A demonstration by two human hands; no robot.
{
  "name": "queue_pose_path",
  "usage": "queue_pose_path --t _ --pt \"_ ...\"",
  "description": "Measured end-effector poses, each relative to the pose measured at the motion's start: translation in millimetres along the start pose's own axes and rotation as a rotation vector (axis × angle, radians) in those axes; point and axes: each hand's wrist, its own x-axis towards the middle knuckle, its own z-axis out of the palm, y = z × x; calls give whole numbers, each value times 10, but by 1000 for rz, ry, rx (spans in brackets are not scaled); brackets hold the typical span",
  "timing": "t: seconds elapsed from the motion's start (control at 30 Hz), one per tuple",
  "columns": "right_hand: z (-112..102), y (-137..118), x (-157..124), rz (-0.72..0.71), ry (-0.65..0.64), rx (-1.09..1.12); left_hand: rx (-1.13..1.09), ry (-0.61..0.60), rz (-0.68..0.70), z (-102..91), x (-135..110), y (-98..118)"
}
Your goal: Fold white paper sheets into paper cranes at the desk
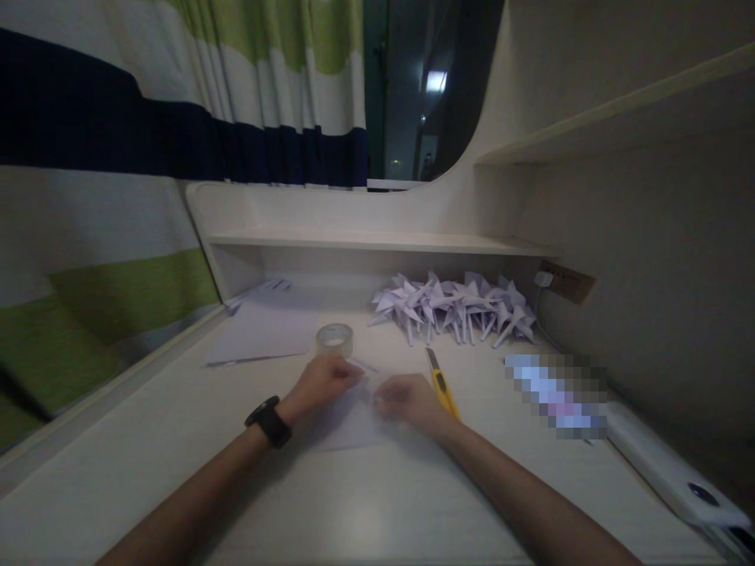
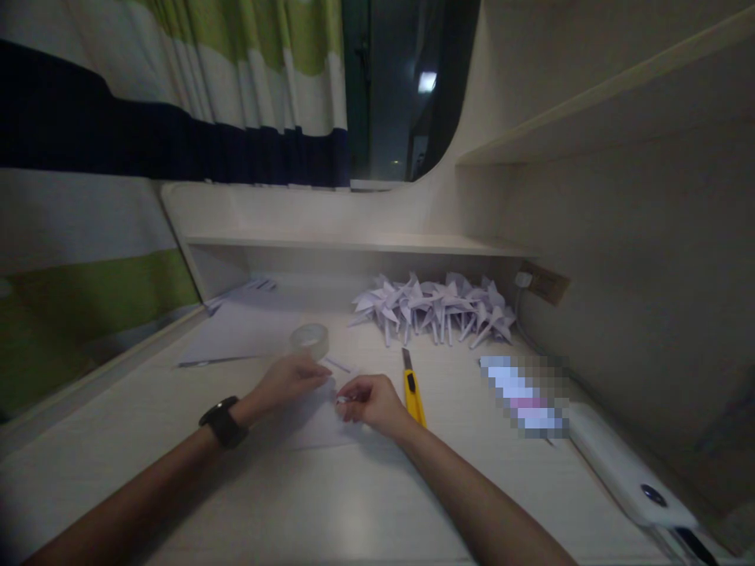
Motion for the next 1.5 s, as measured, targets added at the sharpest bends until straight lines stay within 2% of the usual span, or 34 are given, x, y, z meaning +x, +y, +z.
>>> queue_pose_path --t 0.2,0.37,0.53,0.7,0.93,1.23,1.5 --pt "30 -1 -5 11 118 -20 -466 38 -297 104 -157 8" --pt "37 69 -3 8 175 8 -693 40 -324 153 -209 12" --pt "43 94 -7 21 179 9 -650 42 -234 210 -208 -19" --pt "37 55 -5 -5 116 -38 -620 23 -159 269 -186 -45" --pt "-12 51 7 -64 82 -231 -566 21 -171 273 -186 -4" --pt "-28 109 18 -58 61 -273 -686 -9 -220 256 -209 35" --pt "-23 180 27 -31 60 -255 -696 -21 -185 257 -191 27"
